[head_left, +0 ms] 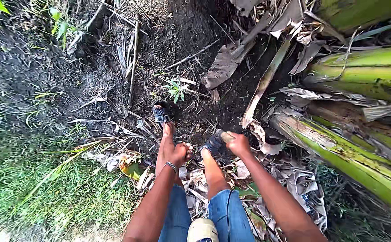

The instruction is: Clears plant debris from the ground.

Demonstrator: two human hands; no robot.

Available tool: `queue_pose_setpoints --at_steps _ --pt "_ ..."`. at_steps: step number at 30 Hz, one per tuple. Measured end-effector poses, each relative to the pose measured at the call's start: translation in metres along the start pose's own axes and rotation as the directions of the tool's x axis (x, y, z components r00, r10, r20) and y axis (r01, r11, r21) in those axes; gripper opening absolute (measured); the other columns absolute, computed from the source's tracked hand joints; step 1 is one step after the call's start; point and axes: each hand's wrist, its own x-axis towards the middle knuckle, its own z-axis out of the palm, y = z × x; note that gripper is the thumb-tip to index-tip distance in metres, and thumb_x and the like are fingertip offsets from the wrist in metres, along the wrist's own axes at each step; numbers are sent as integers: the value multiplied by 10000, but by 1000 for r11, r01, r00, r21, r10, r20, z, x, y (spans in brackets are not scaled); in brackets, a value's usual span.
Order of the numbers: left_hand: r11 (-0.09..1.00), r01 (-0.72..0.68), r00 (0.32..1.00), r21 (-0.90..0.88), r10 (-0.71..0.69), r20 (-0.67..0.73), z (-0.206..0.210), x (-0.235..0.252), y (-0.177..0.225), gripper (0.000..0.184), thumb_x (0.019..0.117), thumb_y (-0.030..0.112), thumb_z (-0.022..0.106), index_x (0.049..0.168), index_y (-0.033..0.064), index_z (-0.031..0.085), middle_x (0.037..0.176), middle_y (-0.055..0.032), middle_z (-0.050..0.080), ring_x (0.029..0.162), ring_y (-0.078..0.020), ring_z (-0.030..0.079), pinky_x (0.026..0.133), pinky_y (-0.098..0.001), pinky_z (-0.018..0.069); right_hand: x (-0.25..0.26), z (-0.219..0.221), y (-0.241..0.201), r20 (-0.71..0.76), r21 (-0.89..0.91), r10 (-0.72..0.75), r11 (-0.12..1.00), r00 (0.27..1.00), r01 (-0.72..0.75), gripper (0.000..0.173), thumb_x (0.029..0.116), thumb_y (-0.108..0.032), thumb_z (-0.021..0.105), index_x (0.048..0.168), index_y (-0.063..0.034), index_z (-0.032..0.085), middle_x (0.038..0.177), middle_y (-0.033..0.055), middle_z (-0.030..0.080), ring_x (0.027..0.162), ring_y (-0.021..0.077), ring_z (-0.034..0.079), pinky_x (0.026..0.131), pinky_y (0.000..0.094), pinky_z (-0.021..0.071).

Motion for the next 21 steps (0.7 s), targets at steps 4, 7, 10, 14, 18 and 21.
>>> queue_pose_setpoints --at_steps 4,7,10,14,18,21 --pt "998 -29 999 -52 30 12 10 -9 3 231 1094 133 378 990 49 568 677 14 513 517 -79 473 500 -225 431 -10 -10 -37 340 -497 -216 785 915 370 491 860 -153 693 1343 -96 627 1153 286 685 1077 501 660 863 692 505" --pt "961 -44 995 -272 65 71 9 -6 11 302 1095 165 356 916 64 577 645 11 510 504 -87 478 488 -226 428 -27 -32 -34 267 -483 -242 804 933 347 590 855 -163 684 1439 -181 598 1202 253 690 1094 472 665 896 680 502" --pt "902 -35 982 -431 110 151 5 -23 35 369 1110 231 309 803 133 488 622 26 459 491 -91 429 478 -227 387 -51 -66 -44 -115 -162 -265 956 957 245 629 847 -170 725 1462 -130 602 1221 198 728 1113 390 702 955 624 531" --pt "895 -34 980 -445 116 159 -6 -38 68 405 1116 245 297 741 164 428 557 44 408 440 -88 387 445 -231 367 -11 -96 -66 -378 535 -52 802 924 264 599 826 -47 765 1403 -17 610 1049 181 721 699 207 667 637 390 589" --pt "903 -32 979 -427 115 170 -35 -60 112 383 1111 248 314 765 156 447 565 40 417 442 -87 392 440 -232 363 30 -135 -39 -412 695 293 714 863 90 630 841 5 740 1445 -44 568 975 174 676 583 178 550 498 354 475" --pt "897 -52 967 -439 155 202 -68 -62 136 356 1101 238 340 790 148 486 592 42 434 457 -79 400 438 -225 367 9 -157 -25 -540 494 377 866 752 -79 653 819 -58 773 1444 -41 583 1213 255 683 937 350 697 796 538 582"
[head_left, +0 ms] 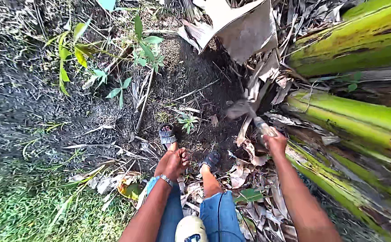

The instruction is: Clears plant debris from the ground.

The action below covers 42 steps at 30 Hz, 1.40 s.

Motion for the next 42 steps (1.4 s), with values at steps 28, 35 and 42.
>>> queue_pose_setpoints --at_steps 28,35,42 --pt "860 15 964 -511 123 236 206 26 149 420 1113 163 260 1095 -26 635 1077 -212 713 1001 -326 714 918 -445 582 68 24 -271 722 -477 -36 698 691 534 580 851 -164 766 1416 -186 636 1207 258 700 1140 482 652 952 732 483" --pt "969 -150 969 -194 183 164 213 58 132 240 1055 0 448 1161 -65 653 943 -128 729 774 -169 710 732 -301 609 238 56 -416 759 -556 -97 418 644 718 421 764 -226 894 1104 -25 751 1005 286 711 957 495 670 845 748 486" --pt "993 -117 992 -9 116 -50 215 90 111 212 1080 66 475 1068 -44 656 681 -12 620 549 -66 564 537 -196 492 162 94 -447 960 -239 -184 -155 210 959 289 800 -295 828 990 -86 767 994 234 718 1006 486 671 809 727 497"
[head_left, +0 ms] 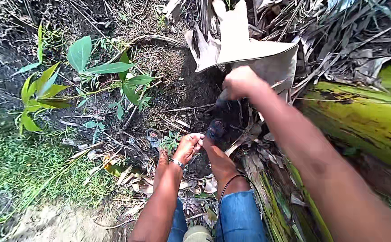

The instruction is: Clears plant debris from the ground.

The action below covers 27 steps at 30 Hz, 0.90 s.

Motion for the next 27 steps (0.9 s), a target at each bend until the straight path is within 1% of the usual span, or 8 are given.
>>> queue_pose_setpoints --at_steps 3,5,7,11,16,19,22,27 --pt "982 -64 994 175 79 -77 4 33 -7 237 1092 98 455 1041 -36 643 687 5 572 549 -64 516 536 -204 457 -67 60 -55 -143 84 54 996 988 -42 205 736 -109 830 886 -24 719 861 218 697 842 441 686 707 647 527" --pt "946 -66 988 317 106 -110 11 52 -7 271 1107 114 411 1138 -42 630 762 -16 572 595 -74 514 580 -226 464 -101 106 -83 -91 186 159 972 983 -140 244 843 -13 700 1078 53 690 990 299 685 911 495 686 730 644 543" --pt "891 -40 990 452 98 -106 18 66 -6 319 1115 103 355 1258 -55 592 874 -65 592 673 -98 521 649 -263 467 -122 144 -110 -134 226 238 952 962 -205 288 913 2 598 1183 73 670 1046 321 688 941 501 700 741 617 564" --pt "758 -25 989 651 115 -95 33 88 0 327 1108 99 372 1276 -52 609 974 -145 684 786 -180 611 783 -373 523 -132 185 -143 -312 209 293 949 904 -236 271 919 -22 612 1159 59 706 968 274 710 839 433 729 669 521 598" --pt "661 -56 982 748 173 -80 36 120 -7 344 1111 222 443 1161 -52 645 930 -180 707 816 -279 665 826 -487 537 -127 206 -159 -449 201 350 936 822 -289 210 907 -85 661 1062 24 751 854 215 712 749 365 729 605 455 594" --pt "666 -57 986 744 157 -64 40 124 -3 360 1117 220 427 1166 -71 634 916 -156 694 809 -237 650 824 -445 535 -125 202 -161 -384 230 382 921 841 -313 243 936 -106 635 1115 7 754 895 220 717 795 373 731 638 461 594" --pt "668 -97 983 738 182 -35 33 123 -9 384 1117 262 437 1095 -73 623 826 -165 645 715 -249 596 729 -452 514 -122 199 -165 -387 254 406 910 828 -327 216 933 -91 631 1078 10 755 891 218 719 799 370 734 639 464 593" --pt "672 -180 975 719 221 38 22 115 -12 371 1116 266 447 1174 -34 656 790 -135 640 655 -210 566 677 -417 507 -120 190 -179 -283 305 437 885 854 -352 261 953 -61 596 1163 18 729 993 240 721 896 397 729 724 503 595"
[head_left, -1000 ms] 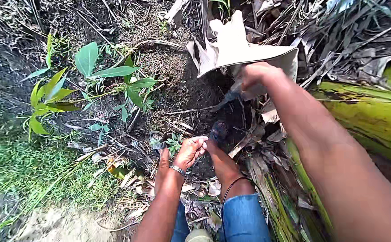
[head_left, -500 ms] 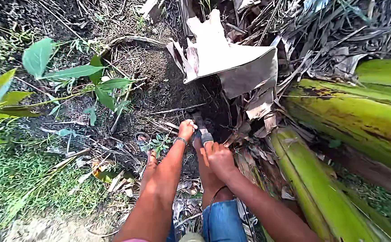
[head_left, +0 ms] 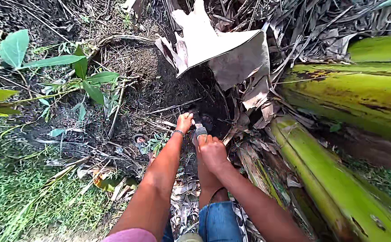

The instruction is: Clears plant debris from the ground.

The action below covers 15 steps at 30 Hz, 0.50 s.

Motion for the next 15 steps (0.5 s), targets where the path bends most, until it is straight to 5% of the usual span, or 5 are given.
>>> queue_pose_setpoints --at_steps 4,7,12,15 --pt "987 -46 999 -155 43 -23 -15 -44 4 367 1122 267 429 1302 23 634 768 -69 605 616 -124 505 634 -322 476 -7 8 -14 111 12 42 999 993 -43 340 962 -58 574 1281 3 676 1110 265 701 999 429 707 796 536 581" --pt "959 -55 998 -277 52 -21 -39 -83 -10 346 1119 195 427 1311 -7 632 730 -36 613 577 -86 512 590 -264 470 -15 -11 -12 283 96 109 985 953 -141 528 930 -70 622 1455 -110 582 1297 284 632 1162 479 633 909 622 529" --pt "926 47 999 -375 -52 -3 -120 -175 -84 331 1108 181 426 1266 -34 623 692 7 582 546 -62 490 546 -237 446 -76 -58 6 118 226 271 929 955 -291 575 864 -157 691 1425 -276 641 1225 202 706 1067 437 689 870 668 527" --pt "883 96 993 -459 -119 -20 -183 -237 -130 309 1106 190 439 1208 -29 631 678 6 564 528 -66 472 523 -243 439 -146 -67 -2 -14 427 434 817 901 -387 583 849 -151 763 1419 -204 651 1242 198 717 1118 439 684 935 691 511"
